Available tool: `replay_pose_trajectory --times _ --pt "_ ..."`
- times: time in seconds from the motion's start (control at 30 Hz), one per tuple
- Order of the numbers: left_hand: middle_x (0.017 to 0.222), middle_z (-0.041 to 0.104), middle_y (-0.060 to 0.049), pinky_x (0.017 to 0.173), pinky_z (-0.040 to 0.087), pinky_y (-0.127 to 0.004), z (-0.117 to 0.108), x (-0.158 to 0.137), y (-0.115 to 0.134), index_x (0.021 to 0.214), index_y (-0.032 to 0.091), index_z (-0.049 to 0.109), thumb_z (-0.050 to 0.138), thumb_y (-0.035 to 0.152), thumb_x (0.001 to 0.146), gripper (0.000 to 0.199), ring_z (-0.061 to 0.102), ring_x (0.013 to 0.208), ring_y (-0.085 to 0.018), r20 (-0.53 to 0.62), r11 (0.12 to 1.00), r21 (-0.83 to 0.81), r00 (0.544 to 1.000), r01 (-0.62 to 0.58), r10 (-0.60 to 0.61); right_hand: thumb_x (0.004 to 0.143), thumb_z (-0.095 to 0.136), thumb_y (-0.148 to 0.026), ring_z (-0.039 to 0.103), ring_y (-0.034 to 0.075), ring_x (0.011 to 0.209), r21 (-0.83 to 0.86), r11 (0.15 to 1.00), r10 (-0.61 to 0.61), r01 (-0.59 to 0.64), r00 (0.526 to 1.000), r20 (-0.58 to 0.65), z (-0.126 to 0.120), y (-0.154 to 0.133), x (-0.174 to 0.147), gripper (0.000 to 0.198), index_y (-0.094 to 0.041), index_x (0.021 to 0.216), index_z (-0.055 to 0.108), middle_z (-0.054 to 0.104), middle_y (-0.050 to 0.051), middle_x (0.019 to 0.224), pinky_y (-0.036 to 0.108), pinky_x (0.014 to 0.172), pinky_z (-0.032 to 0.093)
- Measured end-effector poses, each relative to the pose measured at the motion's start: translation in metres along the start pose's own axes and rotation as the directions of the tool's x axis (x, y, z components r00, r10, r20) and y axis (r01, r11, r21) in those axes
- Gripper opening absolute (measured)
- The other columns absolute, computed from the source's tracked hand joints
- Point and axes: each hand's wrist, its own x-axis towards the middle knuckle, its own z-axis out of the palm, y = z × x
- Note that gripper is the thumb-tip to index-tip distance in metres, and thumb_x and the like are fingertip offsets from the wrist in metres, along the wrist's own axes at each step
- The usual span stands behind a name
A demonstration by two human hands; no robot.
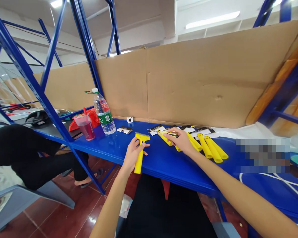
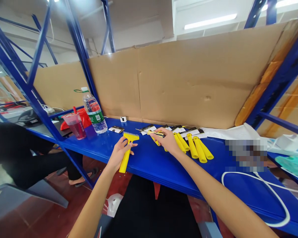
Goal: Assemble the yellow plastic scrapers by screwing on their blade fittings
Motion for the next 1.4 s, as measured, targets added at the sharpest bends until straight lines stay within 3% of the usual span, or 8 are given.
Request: replay_pose_trajectory --times 0.17,0.3,0.47,0.77,0.9,1.07,1.3,1.4 --pt "0.131 0.071 -0.015 0.054 0.058 -0.023 0.000 0.002 0.001 0.128 0.020 0.064 0.097 0.048 0.084 0.061 0.081 0.121 -0.039 0.011 0.999 0.012 0.999 -0.033 0.033 0.089 0.078 -0.081 0.052 0.016 0.050 -0.165 0.985 -0.048 0.045 0.999 -0.012 -0.004 -0.004 0.001 0.063 -0.021 0.071 0.074 0.064 0.002 0.058 0.032 0.051 0.039" --pt "0.135 0.070 -0.015 0.053 0.058 -0.022 -0.002 0.003 0.000 0.127 0.021 0.064 0.097 0.047 0.084 0.061 0.081 0.122 -0.039 0.021 0.999 0.037 0.999 -0.032 0.031 0.092 0.073 -0.082 0.053 0.019 0.056 -0.289 0.953 -0.097 0.093 0.995 0.001 -0.006 -0.004 -0.001 0.066 -0.022 0.065 0.073 0.067 0.004 0.056 0.035 0.058 0.039" --pt "0.141 0.070 -0.017 0.053 0.057 -0.021 -0.003 0.004 -0.003 0.135 0.021 0.066 0.094 0.046 0.089 0.060 0.082 0.122 -0.038 0.017 0.997 0.058 0.998 -0.059 0.059 0.093 0.072 -0.079 0.054 0.019 0.058 -0.293 0.951 -0.106 0.099 0.994 -0.007 -0.006 -0.002 0.000 0.063 -0.022 0.066 0.074 0.068 0.005 0.057 0.036 0.060 0.038" --pt "0.141 0.071 -0.015 0.060 0.064 -0.024 -0.003 0.005 -0.005 0.132 0.021 0.068 0.093 0.043 0.091 0.054 0.083 0.115 -0.034 0.027 0.996 0.058 0.998 -0.061 0.060 0.095 0.073 -0.063 0.059 0.020 0.058 -0.319 0.931 -0.180 0.180 0.983 0.029 -0.008 -0.002 0.001 0.049 -0.024 0.065 0.074 0.070 0.002 0.057 0.035 0.063 0.042" --pt "0.141 0.071 -0.015 0.062 0.065 -0.024 -0.004 0.005 -0.007 0.134 0.021 0.069 0.093 0.043 0.091 0.054 0.084 0.113 -0.032 0.046 0.996 0.071 0.998 -0.052 0.048 0.094 0.075 -0.054 0.065 0.020 0.058 -0.316 0.921 -0.221 0.227 0.974 0.055 -0.009 -0.002 0.000 0.039 -0.025 0.068 0.077 0.073 0.001 0.060 0.035 0.065 0.045" --pt "0.140 0.072 -0.015 0.063 0.065 -0.024 -0.005 0.007 -0.010 0.136 0.022 0.068 0.093 0.043 0.091 0.056 0.084 0.111 -0.030 0.044 0.994 0.088 0.997 -0.062 0.059 0.094 0.079 -0.054 0.069 0.020 0.059 -0.315 0.919 -0.226 0.238 0.971 0.077 -0.010 0.000 0.001 0.035 -0.025 0.075 0.081 0.076 0.001 0.066 0.036 0.067 0.048" --pt "0.135 0.073 -0.014 0.064 0.065 -0.025 -0.007 0.008 -0.013 0.134 0.020 0.068 0.091 0.042 0.092 0.053 0.084 0.104 -0.028 0.046 0.991 0.112 0.997 -0.068 0.063 0.079 0.095 -0.067 0.071 0.024 0.072 -0.298 0.929 -0.207 0.218 0.976 0.067 -0.015 0.001 0.004 0.047 -0.026 0.091 0.077 0.080 0.005 0.085 0.038 0.066 0.051" --pt "0.134 0.074 -0.014 0.064 0.064 -0.025 -0.007 0.008 -0.012 0.132 0.020 0.068 0.090 0.042 0.092 0.051 0.084 0.103 -0.027 0.044 0.990 0.120 0.997 -0.071 0.066 0.074 0.100 -0.065 0.068 0.020 0.064 -0.227 0.955 -0.183 0.191 0.982 0.056 -0.014 0.001 0.003 0.055 -0.027 0.098 0.069 0.080 0.005 0.095 0.036 0.059 0.051"
